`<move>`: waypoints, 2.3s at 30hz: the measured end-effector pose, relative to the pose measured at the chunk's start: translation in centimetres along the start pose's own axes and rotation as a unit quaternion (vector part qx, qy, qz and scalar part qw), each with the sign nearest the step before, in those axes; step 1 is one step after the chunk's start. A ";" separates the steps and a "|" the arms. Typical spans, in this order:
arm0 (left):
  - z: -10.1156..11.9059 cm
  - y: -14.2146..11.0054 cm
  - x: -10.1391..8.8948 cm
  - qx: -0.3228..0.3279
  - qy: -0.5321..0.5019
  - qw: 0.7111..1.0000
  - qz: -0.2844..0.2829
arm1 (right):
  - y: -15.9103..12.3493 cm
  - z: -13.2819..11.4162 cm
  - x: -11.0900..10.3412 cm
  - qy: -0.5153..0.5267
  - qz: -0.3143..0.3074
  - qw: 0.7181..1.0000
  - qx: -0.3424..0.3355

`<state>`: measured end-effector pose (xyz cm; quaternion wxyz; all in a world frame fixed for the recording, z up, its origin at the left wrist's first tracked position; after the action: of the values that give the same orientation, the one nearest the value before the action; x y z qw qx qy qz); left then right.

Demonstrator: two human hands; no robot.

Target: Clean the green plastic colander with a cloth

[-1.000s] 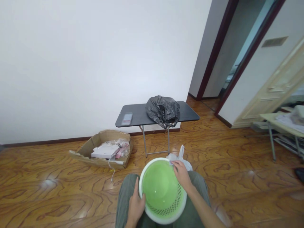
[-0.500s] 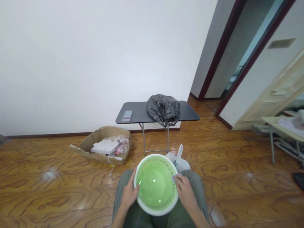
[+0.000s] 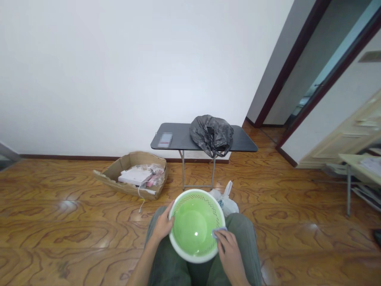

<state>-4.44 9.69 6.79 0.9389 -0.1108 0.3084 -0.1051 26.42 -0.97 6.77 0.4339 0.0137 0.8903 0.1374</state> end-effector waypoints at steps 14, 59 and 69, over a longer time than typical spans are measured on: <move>-0.9 1.2 -1.4 0.029 0.066 0.997 0.024 | -0.1 -4.4 2.2 0.060 -0.088 0.993 -0.047; -3.8 2.6 -1.5 -0.005 0.131 0.989 0.072 | 9.5 3.8 2.2 0.022 -0.032 0.999 0.028; -3.0 2.7 -1.1 0.003 0.115 0.991 0.072 | 21.7 0.9 5.2 -0.050 -0.147 0.988 0.015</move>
<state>-6.77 12.11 4.34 0.9027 -0.0724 0.4212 -0.0503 21.78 20.89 7.82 0.4935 -0.1043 0.8615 0.0576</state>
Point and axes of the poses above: each hand's wrist, its own y-axis towards the middle knuckle, its own x-axis out of the palm, z = x × y, the point moved 5 cm from there along y, towards the middle knuckle, and after that the axes turned 8 degrees about -z, right-handed, at the moved point
